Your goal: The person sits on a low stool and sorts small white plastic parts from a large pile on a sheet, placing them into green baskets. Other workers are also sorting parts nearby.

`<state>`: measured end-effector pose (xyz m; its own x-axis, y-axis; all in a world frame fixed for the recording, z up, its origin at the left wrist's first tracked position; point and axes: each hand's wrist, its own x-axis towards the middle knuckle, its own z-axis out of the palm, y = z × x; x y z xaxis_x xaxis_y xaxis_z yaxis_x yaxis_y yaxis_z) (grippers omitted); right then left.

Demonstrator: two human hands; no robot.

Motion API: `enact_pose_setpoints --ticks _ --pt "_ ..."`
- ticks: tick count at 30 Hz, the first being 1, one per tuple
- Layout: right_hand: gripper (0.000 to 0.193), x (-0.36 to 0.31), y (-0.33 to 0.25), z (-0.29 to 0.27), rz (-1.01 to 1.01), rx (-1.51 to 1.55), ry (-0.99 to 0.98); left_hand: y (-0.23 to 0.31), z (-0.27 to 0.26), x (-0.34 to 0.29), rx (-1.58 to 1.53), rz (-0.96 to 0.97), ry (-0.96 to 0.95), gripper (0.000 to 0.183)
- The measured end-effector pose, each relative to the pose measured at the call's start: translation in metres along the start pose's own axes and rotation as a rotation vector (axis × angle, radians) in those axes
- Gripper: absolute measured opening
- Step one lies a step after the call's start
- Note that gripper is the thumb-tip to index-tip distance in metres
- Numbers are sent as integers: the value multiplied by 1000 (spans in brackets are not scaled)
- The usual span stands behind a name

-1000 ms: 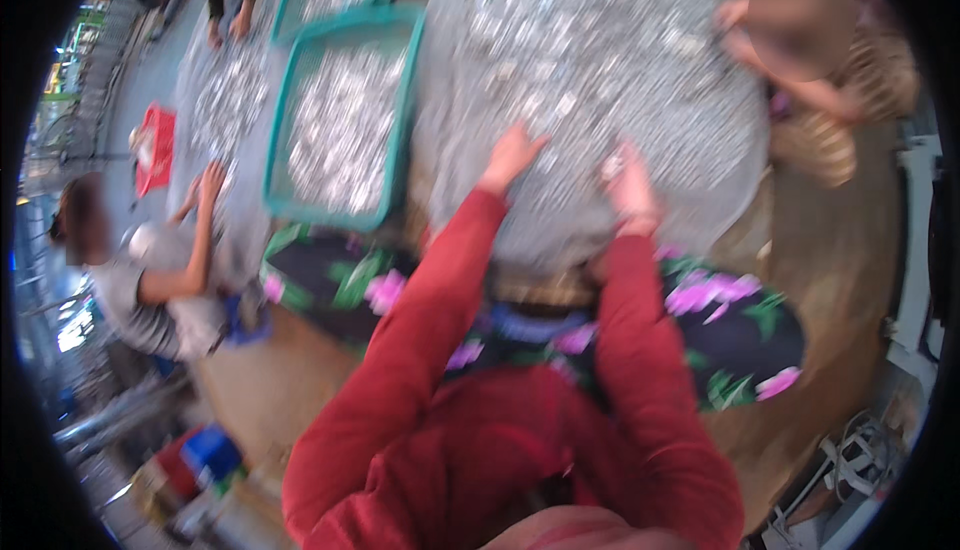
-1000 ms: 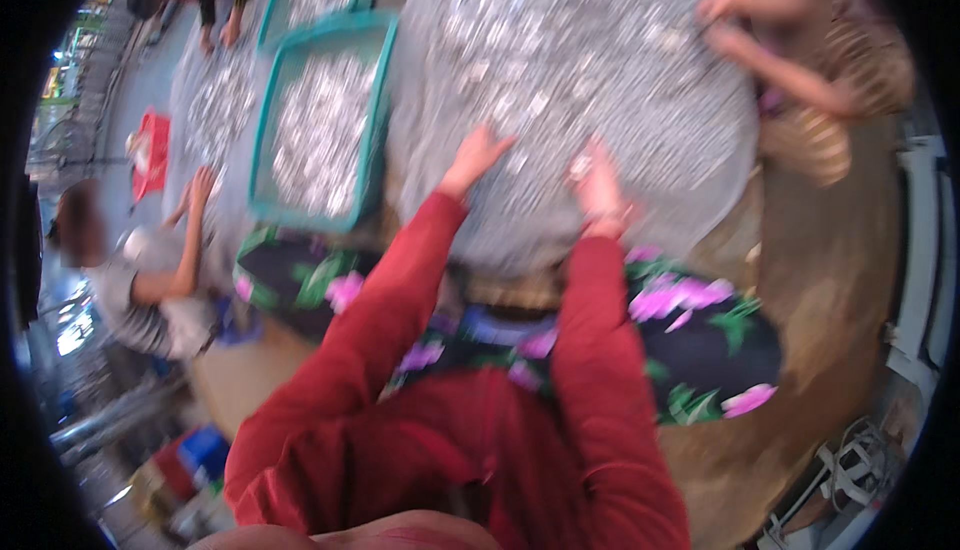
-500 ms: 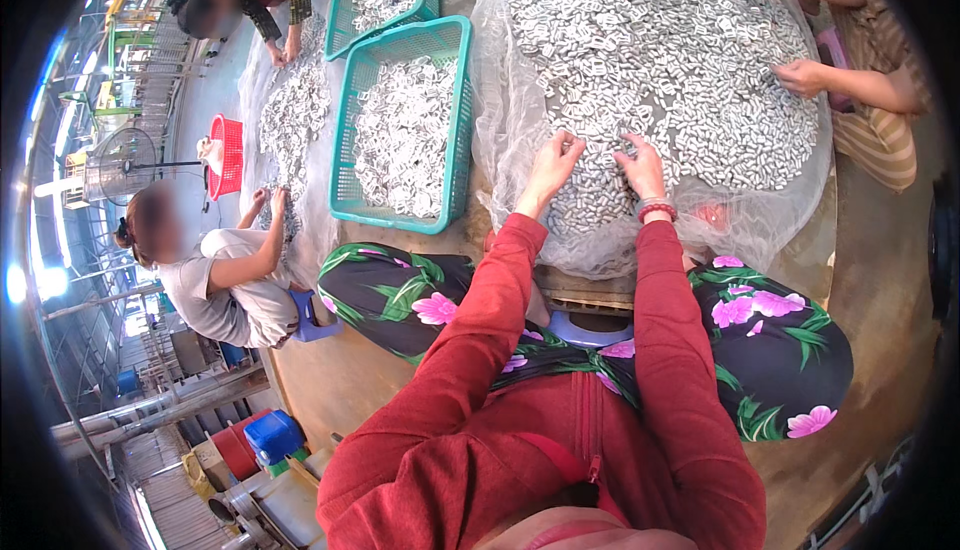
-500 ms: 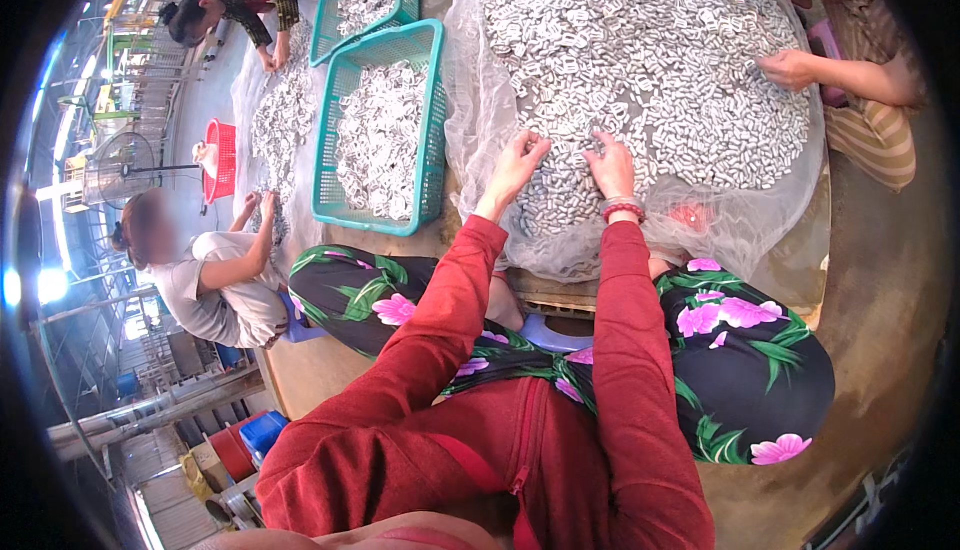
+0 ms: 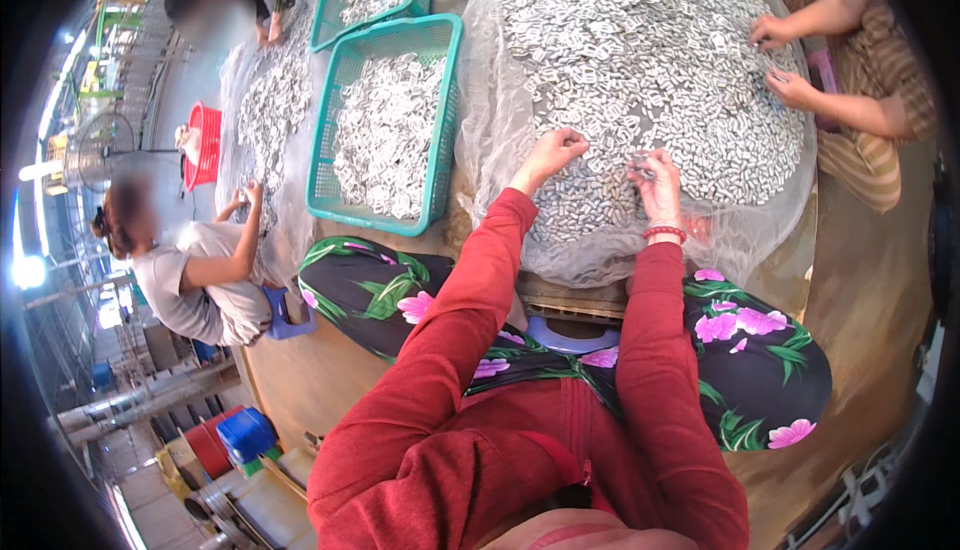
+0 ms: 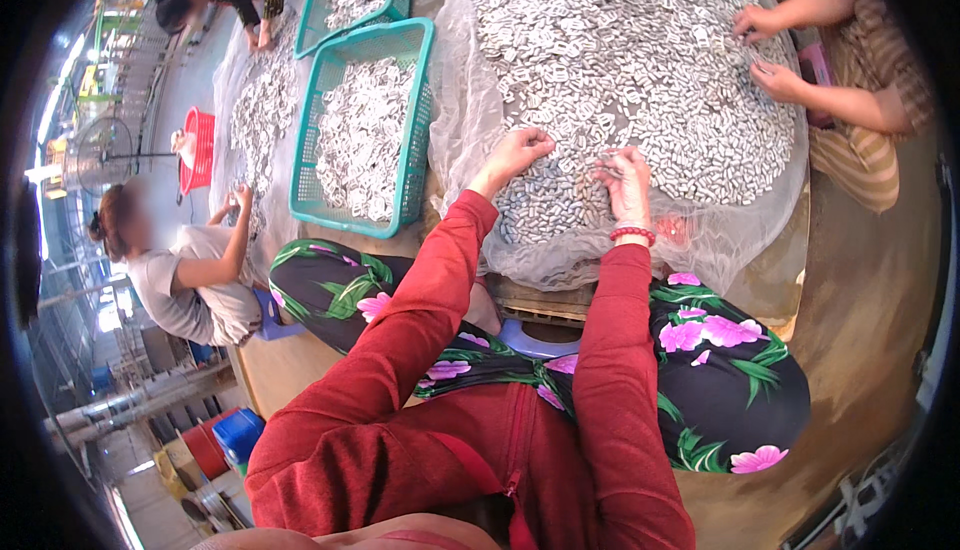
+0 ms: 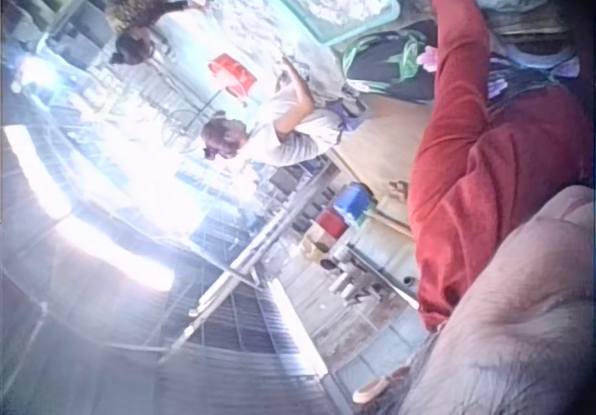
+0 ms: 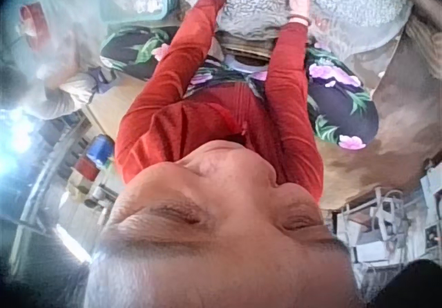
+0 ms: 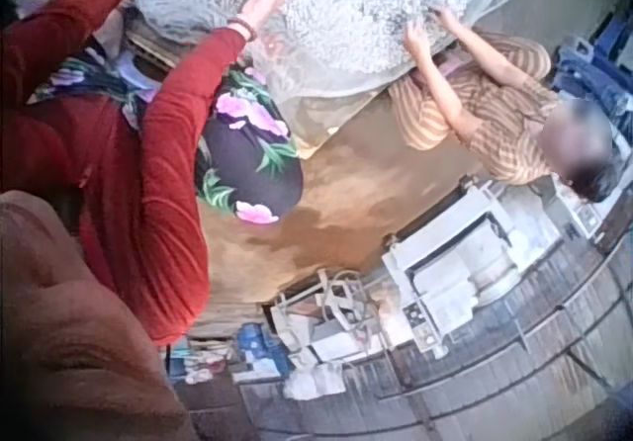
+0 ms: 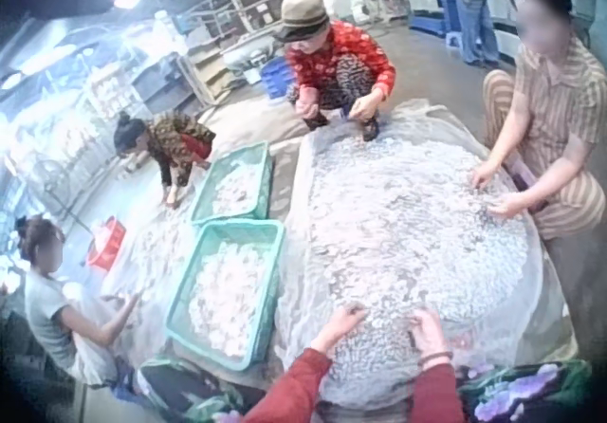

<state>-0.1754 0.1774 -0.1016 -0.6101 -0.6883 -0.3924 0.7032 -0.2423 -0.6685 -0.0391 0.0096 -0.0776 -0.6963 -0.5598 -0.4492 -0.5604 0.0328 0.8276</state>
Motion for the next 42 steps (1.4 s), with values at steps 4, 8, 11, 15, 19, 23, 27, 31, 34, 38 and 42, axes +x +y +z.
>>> enact_pose_setpoints --ticks 4,8,11,15,19,23,27,31,34,38,42 --pt "24 3 -23 9 5 48 -100 6 -23 -26 -899 -10 -214 18" --pt "22 21 -21 26 141 57 -89 0 -28 -42 -1375 90 -303 16" --pt "27 49 2 42 119 -506 73 1 -26 -37 -1296 89 -156 21" --pt "34 100 44 -18 -250 -1362 97 43 -4 -5 -435 -90 -174 22" --pt "19 74 50 32 -236 -1426 110 -27 21 14 648 414 80 32" --pt "18 54 49 9 -215 -1195 192 -19 53 1 769 350 50 31" --pt "12 19 24 26 -29 -549 222 -45 38 -3 752 450 154 27" --pt "13 -1 -19 28 153 -266 131 -3 12 -25 291 294 270 44" --pt "11 -3 -26 36 152 -53 161 0 6 -40 -190 186 277 33" --pt "14 -2 -30 44 103 -37 10 -5 7 -57 -1168 -88 -80 23" --pt "28 -1 -38 63 -27 -599 -175 -2 19 -69 -1530 -148 -159 40"
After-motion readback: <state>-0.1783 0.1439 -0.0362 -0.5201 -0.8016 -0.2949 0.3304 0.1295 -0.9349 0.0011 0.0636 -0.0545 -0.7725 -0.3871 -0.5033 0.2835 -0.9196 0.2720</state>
